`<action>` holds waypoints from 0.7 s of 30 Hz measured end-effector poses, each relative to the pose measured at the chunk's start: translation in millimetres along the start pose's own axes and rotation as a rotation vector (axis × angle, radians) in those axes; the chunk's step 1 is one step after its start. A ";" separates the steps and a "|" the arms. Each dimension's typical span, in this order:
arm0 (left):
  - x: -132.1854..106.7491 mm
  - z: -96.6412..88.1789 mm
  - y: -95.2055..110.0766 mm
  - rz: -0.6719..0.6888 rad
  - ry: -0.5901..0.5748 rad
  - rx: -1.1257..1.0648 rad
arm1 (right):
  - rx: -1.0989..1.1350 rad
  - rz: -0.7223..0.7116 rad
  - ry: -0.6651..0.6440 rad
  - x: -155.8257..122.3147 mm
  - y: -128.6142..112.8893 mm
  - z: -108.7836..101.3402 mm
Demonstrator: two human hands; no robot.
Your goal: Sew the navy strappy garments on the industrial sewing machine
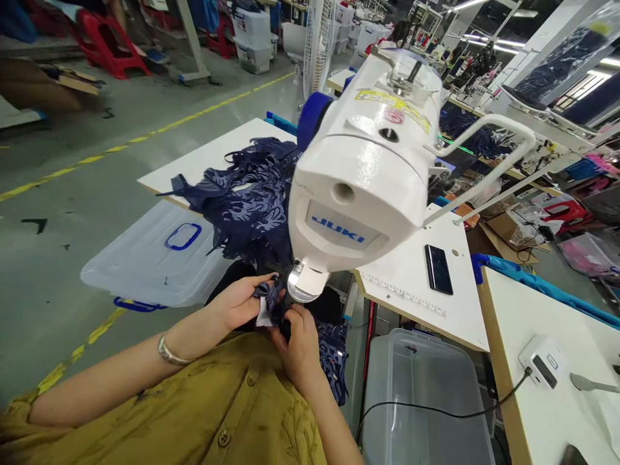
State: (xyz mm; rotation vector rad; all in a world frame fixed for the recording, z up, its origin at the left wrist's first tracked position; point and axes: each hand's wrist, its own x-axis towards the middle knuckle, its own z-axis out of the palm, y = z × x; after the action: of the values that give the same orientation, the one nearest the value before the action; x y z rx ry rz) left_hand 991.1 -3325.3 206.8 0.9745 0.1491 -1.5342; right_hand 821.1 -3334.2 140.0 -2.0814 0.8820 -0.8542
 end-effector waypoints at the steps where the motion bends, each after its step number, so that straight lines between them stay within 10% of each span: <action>1: -1.5 2.4 0.2 0.013 0.036 -0.011 | 0.055 0.056 -0.021 0.6 -2.0 -1.0; 10: 0.8 -2.1 -3.7 0.089 0.138 0.030 | 0.824 0.594 -0.052 11.8 -9.0 -20.7; 21: -1.0 -2.8 -1.3 0.103 0.008 0.080 | 0.346 0.419 0.129 2.9 1.2 -45.2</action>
State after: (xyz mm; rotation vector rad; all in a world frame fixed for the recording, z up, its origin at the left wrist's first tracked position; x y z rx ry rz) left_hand 991.3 -3322.5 205.0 1.0358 0.0425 -1.4508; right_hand 787.3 -3352.6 163.9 -1.4874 1.1021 -0.8461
